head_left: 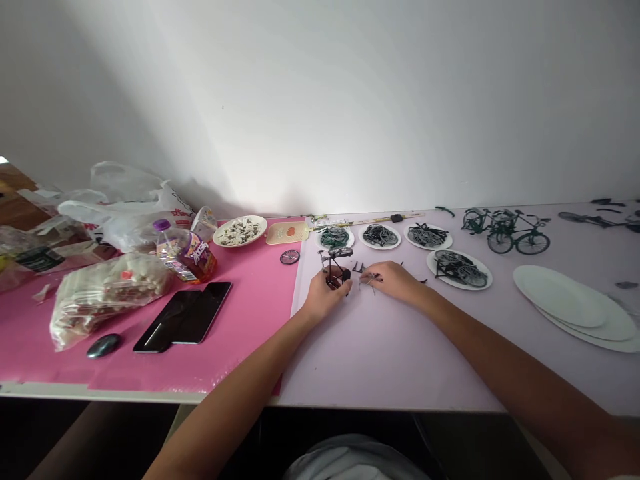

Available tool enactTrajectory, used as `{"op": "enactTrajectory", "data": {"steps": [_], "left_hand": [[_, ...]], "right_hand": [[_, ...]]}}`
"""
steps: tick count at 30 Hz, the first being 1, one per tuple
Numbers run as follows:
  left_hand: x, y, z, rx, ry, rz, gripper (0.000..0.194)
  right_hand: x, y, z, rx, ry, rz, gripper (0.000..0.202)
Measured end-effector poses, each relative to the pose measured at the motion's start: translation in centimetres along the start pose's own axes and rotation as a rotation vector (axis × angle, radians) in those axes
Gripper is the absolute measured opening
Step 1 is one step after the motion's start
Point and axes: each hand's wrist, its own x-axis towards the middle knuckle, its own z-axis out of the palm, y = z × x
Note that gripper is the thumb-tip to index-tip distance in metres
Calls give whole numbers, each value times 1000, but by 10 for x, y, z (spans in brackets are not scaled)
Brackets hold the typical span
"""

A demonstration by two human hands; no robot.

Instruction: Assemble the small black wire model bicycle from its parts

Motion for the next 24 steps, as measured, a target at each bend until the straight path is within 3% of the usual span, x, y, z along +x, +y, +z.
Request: {"op": "enactTrajectory", "data": {"steps": [12,24], "left_hand": [[1,-1,1,26,-2,16,28],[0,0,-1,16,-4,-3,29]], "right_hand": [[-2,-4,10,-158,-1,25,17],[-3,1,7,2,-4,54,20]]}}
